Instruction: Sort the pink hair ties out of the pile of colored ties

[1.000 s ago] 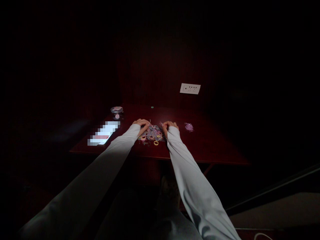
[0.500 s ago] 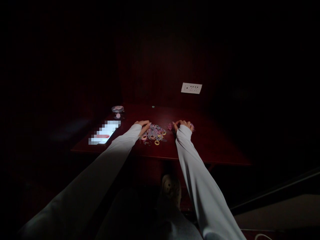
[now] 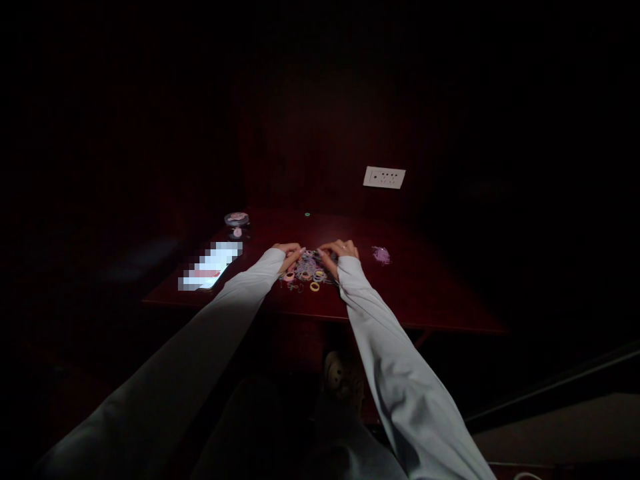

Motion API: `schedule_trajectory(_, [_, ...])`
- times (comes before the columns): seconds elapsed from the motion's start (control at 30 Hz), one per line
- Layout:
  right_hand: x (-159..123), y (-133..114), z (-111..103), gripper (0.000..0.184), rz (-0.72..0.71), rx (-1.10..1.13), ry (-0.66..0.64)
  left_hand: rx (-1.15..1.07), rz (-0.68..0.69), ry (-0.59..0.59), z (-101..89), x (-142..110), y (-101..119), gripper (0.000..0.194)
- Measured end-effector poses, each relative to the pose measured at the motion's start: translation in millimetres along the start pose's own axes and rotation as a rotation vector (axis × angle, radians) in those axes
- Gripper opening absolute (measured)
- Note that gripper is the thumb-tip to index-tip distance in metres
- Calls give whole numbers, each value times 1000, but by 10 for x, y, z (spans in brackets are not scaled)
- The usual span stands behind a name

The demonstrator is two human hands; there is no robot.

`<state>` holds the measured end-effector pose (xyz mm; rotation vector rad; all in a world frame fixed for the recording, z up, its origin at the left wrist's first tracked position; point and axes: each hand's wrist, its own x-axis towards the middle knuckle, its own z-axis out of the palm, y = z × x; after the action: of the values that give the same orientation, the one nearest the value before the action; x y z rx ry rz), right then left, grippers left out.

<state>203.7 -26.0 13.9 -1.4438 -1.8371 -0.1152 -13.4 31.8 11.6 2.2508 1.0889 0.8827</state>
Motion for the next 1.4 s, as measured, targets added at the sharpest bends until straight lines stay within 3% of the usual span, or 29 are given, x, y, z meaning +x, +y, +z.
schedule_trajectory(0.13, [-26, -109, 58, 34, -75, 26, -113, -6, 45, -13, 1, 10, 10, 38])
schedule_trajectory(0.37, [11, -61, 109, 37, -48, 27, -94, 37, 70, -6, -40, -4, 64, 32])
schedule_trajectory(0.47, [32, -18, 73, 37, 25, -35, -2, 40, 35, 70, -76, -30, 102, 38])
schedule_trajectory(0.63, [27, 173, -54, 38, 245, -183, 262, 105, -47, 248, -149, -39, 139, 39])
schedule_trajectory(0.77, [-32, 262, -86, 33, 290, -302, 247, 144, -72, 297, -159, -24, 123, 35])
schedule_trajectory(0.87, [-57, 238, -85, 26, 317, -345, 215, 116, 65, 211, -104, -47, 110, 25])
schedule_trajectory(0.97, [-44, 172, -87, 23, 356, -351, 189, 71, 272, -34, -29, -97, 94, 20])
schedule_trajectory(1.03, [-27, 121, -85, 23, 349, -349, 155, 69, 281, -138, 0, -125, 80, 22])
schedule_trajectory(1.27, [-28, -22, -58, 23, 88, -273, -54, 107, 204, -83, 4, -83, 34, 24])
schedule_trajectory(1.4, [-29, -33, -57, 18, 12, -241, -170, 155, 170, -59, 0, -47, 17, 28])
